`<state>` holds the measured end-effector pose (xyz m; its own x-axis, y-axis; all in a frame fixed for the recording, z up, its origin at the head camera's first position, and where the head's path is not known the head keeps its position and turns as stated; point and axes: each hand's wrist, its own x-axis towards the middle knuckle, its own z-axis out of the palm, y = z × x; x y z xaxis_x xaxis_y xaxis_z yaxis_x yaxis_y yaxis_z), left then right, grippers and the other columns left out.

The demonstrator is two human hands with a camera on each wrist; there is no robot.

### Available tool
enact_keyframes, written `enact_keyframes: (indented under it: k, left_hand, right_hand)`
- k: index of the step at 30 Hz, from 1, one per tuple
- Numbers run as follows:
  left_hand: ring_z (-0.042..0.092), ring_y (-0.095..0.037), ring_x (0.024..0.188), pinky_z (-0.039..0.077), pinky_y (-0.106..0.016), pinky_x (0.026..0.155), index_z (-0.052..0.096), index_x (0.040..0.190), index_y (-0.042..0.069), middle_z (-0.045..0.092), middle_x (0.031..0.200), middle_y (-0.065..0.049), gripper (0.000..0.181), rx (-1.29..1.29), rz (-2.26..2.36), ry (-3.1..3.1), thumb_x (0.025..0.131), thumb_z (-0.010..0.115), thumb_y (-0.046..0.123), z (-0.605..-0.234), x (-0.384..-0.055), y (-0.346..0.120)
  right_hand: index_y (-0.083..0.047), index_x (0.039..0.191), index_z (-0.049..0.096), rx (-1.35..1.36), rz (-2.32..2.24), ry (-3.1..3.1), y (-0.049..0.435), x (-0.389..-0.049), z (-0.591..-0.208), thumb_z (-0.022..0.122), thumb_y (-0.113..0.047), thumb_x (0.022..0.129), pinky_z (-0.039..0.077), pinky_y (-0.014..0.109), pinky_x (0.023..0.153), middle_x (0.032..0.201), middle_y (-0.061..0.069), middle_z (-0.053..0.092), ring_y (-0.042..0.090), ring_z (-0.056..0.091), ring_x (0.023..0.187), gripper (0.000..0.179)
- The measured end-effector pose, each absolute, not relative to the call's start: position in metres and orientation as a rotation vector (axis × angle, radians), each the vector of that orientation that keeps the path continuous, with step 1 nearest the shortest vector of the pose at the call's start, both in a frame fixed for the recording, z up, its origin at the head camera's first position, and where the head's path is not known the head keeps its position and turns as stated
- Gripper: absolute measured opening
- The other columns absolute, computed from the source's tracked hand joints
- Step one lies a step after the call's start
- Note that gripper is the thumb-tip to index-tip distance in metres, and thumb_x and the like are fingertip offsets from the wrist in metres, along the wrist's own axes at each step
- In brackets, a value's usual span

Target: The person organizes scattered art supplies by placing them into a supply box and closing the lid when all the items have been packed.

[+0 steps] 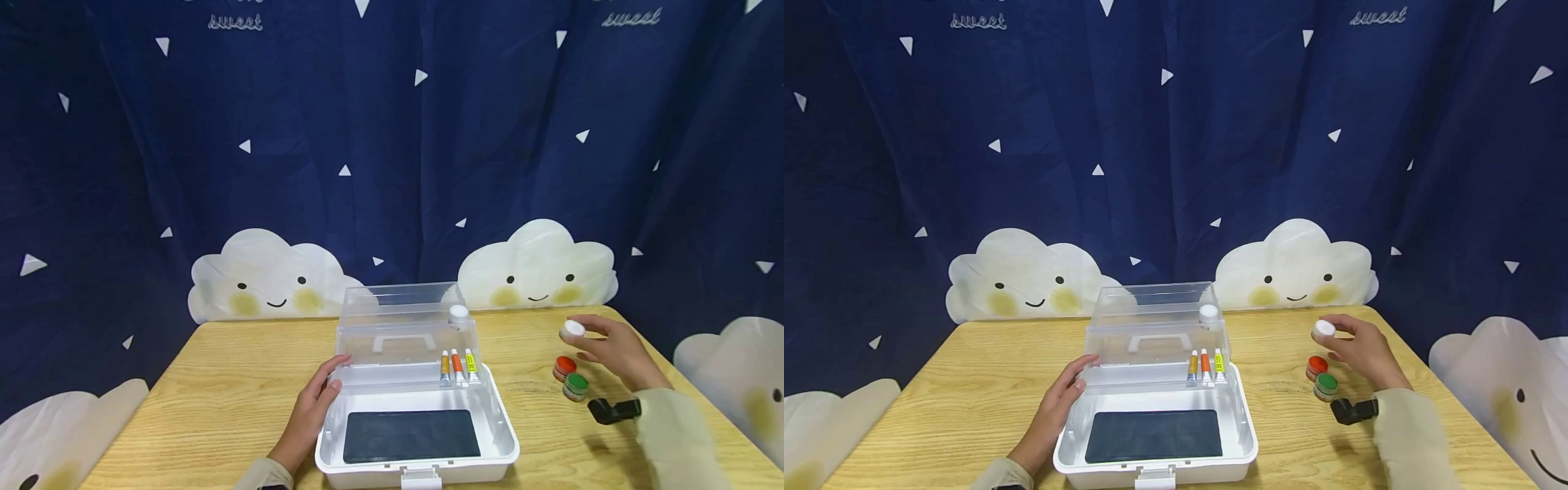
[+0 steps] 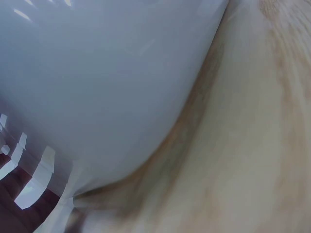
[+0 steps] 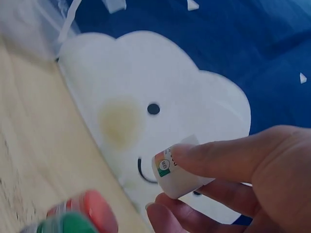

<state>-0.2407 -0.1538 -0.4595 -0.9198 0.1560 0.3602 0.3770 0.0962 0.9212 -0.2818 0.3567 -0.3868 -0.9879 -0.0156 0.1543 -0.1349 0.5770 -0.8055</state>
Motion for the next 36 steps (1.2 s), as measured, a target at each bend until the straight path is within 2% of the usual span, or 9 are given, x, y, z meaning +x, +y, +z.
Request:
enact_keyframes:
  k: [9,19,27,31,36]
  left_hand:
    - [0.049,-0.022,0.124,0.042,-0.02,0.096,0.05,0.138,0.019,0.053,0.138,-0.009,0.036,-0.546,-1.94,-2.184,0.102,0.046,0.017,-0.458,-0.24,-0.153]
    - [0.05,-0.023,0.123,0.042,-0.022,0.096,0.05,0.138,0.018,0.051,0.138,-0.013,0.036,-0.527,-1.949,-2.196,0.102,0.046,0.018,-0.459,-0.241,-0.154]
    - [0.049,-0.026,0.125,0.041,-0.021,0.097,0.051,0.138,0.018,0.052,0.138,-0.012,0.035,-0.545,-1.947,-2.184,0.103,0.046,0.018,-0.458,-0.24,-0.153]
    - [0.048,-0.027,0.125,0.042,-0.022,0.097,0.051,0.138,0.018,0.051,0.138,-0.014,0.036,-0.549,-1.96,-2.177,0.103,0.045,0.016,-0.459,-0.24,-0.153]
    - [0.05,-0.023,0.124,0.042,-0.023,0.097,0.05,0.138,0.02,0.051,0.139,-0.01,0.036,-0.51,-1.958,-2.205,0.103,0.046,0.019,-0.459,-0.24,-0.154]
  right_hand:
    - [0.005,0.133,0.049,0.179,1.343,-2.567,0.335,-0.28,-0.374,0.068,-0.029,0.091,0.056,0.028,0.073,0.128,0.024,0.049,0.005,0.063,0.09,0.058]
    - [0.001,0.135,0.051,0.224,1.313,-2.56,0.303,-0.283,-0.355,0.069,-0.03,0.09,0.056,0.03,0.076,0.129,0.023,0.053,0.033,0.064,0.103,0.058]
    - [-0.004,0.136,0.051,0.282,1.396,-2.551,0.273,-0.291,-0.338,0.07,-0.031,0.089,0.055,0.028,0.079,0.128,0.019,0.055,0.035,0.062,0.108,0.057]
    - [-0.007,0.134,0.053,0.317,1.389,-2.547,0.258,-0.294,-0.335,0.071,-0.034,0.088,0.054,0.036,0.085,0.132,0.017,0.054,0.035,0.061,0.109,0.057]
    - [-0.013,0.133,0.056,0.352,1.354,-2.555,0.239,-0.298,-0.331,0.071,-0.04,0.086,0.048,0.051,0.091,0.134,0.012,0.054,0.032,0.063,0.106,0.056]
